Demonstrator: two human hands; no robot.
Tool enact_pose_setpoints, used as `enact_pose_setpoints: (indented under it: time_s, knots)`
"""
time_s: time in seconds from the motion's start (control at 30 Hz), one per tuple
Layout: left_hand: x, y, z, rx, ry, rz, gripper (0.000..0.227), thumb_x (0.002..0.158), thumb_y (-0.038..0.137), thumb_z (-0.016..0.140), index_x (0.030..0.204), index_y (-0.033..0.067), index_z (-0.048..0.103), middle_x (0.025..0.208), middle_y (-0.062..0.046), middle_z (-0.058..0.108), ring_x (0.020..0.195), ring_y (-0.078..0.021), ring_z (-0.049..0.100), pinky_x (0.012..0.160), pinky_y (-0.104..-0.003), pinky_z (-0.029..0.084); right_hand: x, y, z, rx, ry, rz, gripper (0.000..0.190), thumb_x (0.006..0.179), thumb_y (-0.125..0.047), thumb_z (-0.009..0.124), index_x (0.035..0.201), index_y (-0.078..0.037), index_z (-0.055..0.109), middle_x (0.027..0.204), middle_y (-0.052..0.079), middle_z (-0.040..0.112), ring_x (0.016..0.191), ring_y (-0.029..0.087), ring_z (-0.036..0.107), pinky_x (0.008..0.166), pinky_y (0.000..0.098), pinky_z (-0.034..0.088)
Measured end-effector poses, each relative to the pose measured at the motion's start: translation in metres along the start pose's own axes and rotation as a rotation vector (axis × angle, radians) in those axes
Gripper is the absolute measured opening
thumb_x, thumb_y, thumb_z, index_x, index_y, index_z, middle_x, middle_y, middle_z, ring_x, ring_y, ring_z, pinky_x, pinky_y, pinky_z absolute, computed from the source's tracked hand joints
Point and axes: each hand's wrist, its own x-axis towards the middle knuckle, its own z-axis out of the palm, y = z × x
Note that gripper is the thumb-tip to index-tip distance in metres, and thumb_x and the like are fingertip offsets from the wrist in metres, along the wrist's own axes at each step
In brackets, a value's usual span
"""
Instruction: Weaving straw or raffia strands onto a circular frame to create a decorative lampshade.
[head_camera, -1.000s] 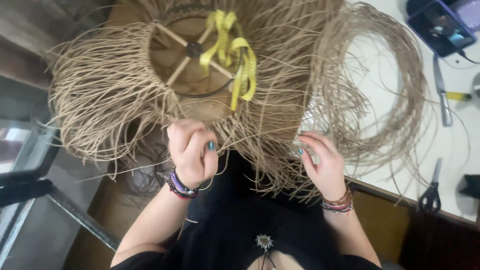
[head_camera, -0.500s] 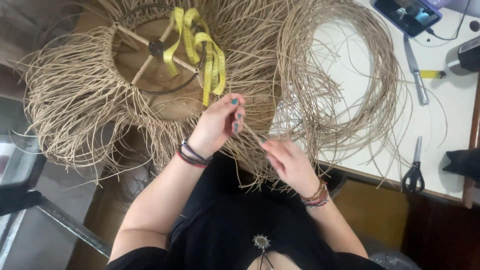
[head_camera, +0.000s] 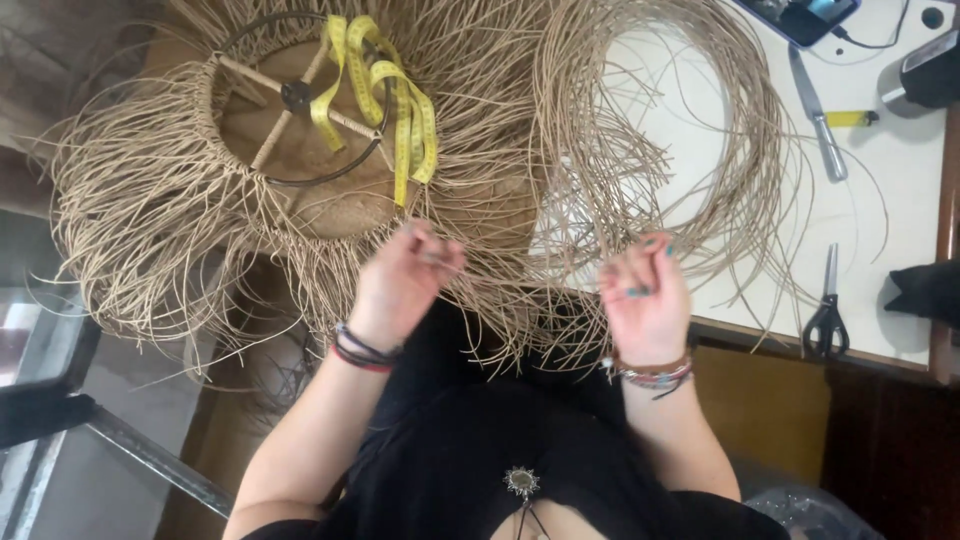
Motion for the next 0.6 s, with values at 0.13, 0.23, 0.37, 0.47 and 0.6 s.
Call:
enact_pose_setpoints:
  time_s: [0.13,0.23,0.37,0.47,0.6]
  knots:
    - [-0.004,0.044,-0.004,-0.044,0.059,-0.018,0.025,0.111,0.035,0.037,0.102,0.0155,0.051,0.071,0.007,0.036,0.071,-0.0129,0.056,0.069,-0.024,0.052,-0.001,-0.033,0.0,-0.163,0.039,-0.005,0.028,0.114,-0.032,0.035,0.107,-0.019,0.058,0.06,-0.015,0.027,0.049,0.001,0.03,0.047,0.0147,0.029]
    - [-0.017,0.056,0.019,0.113,0.113,0.038,0.033,0.113,0.035,0.023,0.099,0.0161,0.046,0.065,0.009,0.032,0.057,-0.0093,0.046,0.058,-0.02,0.044,-0.008,-0.035,0.0,-0.426,0.043,0.105,0.031,0.111,-0.049,0.031,0.111,-0.023,0.048,0.065,-0.011,0.017,0.046,0.002,0.02,0.04,0.0146,0.019]
    - [-0.024,0.018,0.019,0.617,-0.076,0.08,0.03,0.109,0.024,0.037,0.093,0.0093,0.058,0.057,0.0,0.044,0.047,-0.0126,0.052,0.05,-0.024,0.045,-0.01,-0.019,0.004,-0.589,-0.036,0.152,0.03,0.109,-0.039,0.042,0.101,-0.014,0.056,0.073,0.002,0.045,0.052,0.011,0.045,0.04,0.0201,0.036]
    - [-0.038,-0.012,0.043,1.131,-0.437,0.024,0.021,0.101,0.016,0.051,0.096,0.0085,0.07,0.06,-0.006,0.066,0.057,-0.0186,0.069,0.061,-0.03,0.056,-0.007,-0.006,0.044,-0.628,-0.147,0.161,0.036,0.107,-0.036,0.043,0.119,-0.007,0.062,0.102,0.016,0.071,0.081,0.024,0.072,0.064,0.0344,0.058]
    - [-0.045,-0.041,0.05,1.53,-0.764,-0.098,0.016,0.096,0.022,0.059,0.099,0.0141,0.072,0.074,-0.002,0.076,0.078,-0.0202,0.077,0.076,-0.035,0.06,-0.009,0.002,0.08,-0.552,-0.303,0.147,0.042,0.11,-0.03,0.034,0.128,-0.002,0.059,0.062,-0.001,0.053,0.045,0.007,0.046,0.038,0.0199,0.039]
